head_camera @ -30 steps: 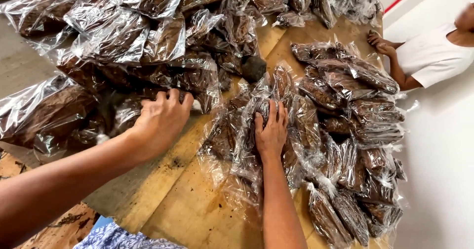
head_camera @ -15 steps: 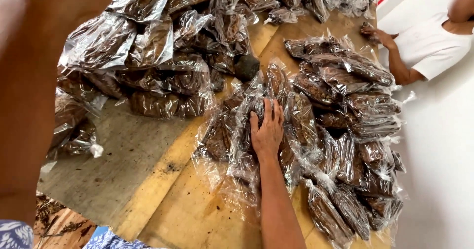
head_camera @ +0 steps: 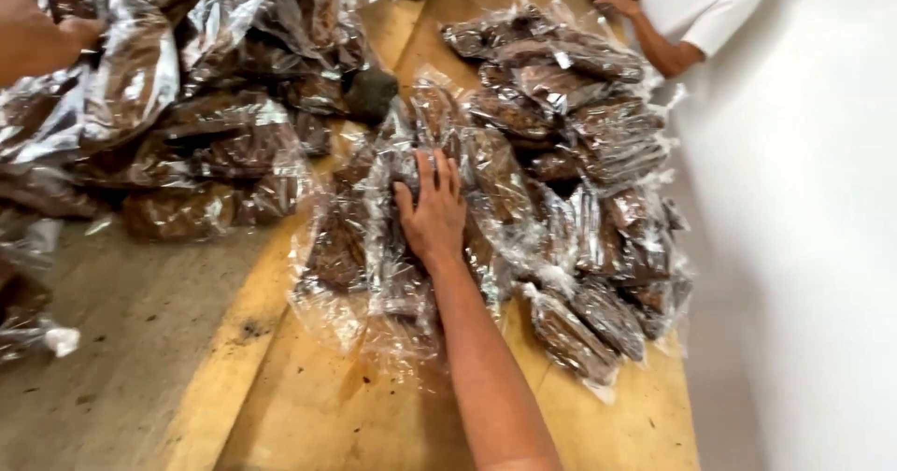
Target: The person repeatedly picks up dark brown food items, places them into clear plastic bags, and ties the bags shut by hand. The tied packages are set aside on the table. Another person is visible in the background performing similar packaging.
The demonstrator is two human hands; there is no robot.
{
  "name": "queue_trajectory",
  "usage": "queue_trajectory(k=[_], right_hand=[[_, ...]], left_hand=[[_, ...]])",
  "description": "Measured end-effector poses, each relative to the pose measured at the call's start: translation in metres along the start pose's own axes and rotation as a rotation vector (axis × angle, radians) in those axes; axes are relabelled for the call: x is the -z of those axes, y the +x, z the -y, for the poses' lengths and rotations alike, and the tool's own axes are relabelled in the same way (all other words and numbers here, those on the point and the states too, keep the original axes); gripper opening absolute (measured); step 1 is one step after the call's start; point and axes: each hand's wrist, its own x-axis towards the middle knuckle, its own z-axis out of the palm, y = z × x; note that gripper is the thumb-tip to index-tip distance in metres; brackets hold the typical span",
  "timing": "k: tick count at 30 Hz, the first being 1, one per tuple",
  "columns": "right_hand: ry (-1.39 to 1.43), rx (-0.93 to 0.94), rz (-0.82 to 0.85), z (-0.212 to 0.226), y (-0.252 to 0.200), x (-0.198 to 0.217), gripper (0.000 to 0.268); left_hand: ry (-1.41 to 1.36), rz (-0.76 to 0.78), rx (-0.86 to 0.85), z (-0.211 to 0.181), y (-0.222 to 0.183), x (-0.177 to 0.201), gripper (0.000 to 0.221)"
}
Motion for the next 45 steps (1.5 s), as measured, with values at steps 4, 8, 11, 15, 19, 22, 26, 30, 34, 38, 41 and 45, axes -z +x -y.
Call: queue_trajectory(k=[4, 8, 11, 15, 19, 22, 26, 30, 34, 38, 41, 45], right_hand=[[0.022, -0.012, 0.062, 0.001, 0.004, -0.004, 0.062], [0.253, -0.046, 0.158, -0.005, 0.006, 0.002, 0.065], [0.634, -0.008, 0.101, -0.025, 0.014, 0.014, 0.063], [0.497, -0.056, -0.169, -0.027, 0.004, 0.066, 0.032], [0.248, -0.104, -0.325, -0.087, 0.030, 0.058, 0.038], [0.091, -0.163, -0.143, -0.078, 0.026, 0.062, 0.051], [-0.124, -0.229, 0.239, -0.066, 0.013, 0.039, 0.066], [-0.171, -0.199, 0.327, -0.074, 0.015, 0.037, 0.064], [-0.169, -0.210, 0.298, -0.086, 0.021, 0.025, 0.069], [-0.115, -0.218, 0.310, -0.091, 0.021, 0.025, 0.071], [-0.077, -0.243, 0.301, -0.092, 0.020, 0.025, 0.069], [-0.052, -0.244, 0.298, -0.092, 0.015, 0.034, 0.064]], left_hand=[[0.405, 0.159, -0.133, -0.161, -0.132, 0.102, 0.025], [0.105, 0.200, -0.675, -0.228, -0.203, 0.077, 0.053], [0.260, 0.181, -0.815, -0.255, -0.224, 0.010, 0.054], [0.086, 0.191, -0.875, -0.280, -0.229, -0.017, 0.053], [0.152, 0.168, -0.800, -0.283, -0.221, -0.044, 0.060], [0.182, 0.226, -0.753, -0.277, -0.218, -0.054, 0.063], [0.193, 0.265, -0.746, -0.271, -0.219, -0.056, 0.065], [0.160, 0.272, -0.754, -0.269, -0.219, -0.062, 0.065], [0.059, 0.277, -0.713, -0.269, -0.221, -0.060, 0.063], [0.015, 0.260, -0.727, -0.265, -0.222, -0.062, 0.063], [-0.022, 0.267, -0.700, -0.266, -0.224, -0.061, 0.062], [-0.035, 0.258, -0.685, -0.266, -0.224, -0.063, 0.062]])
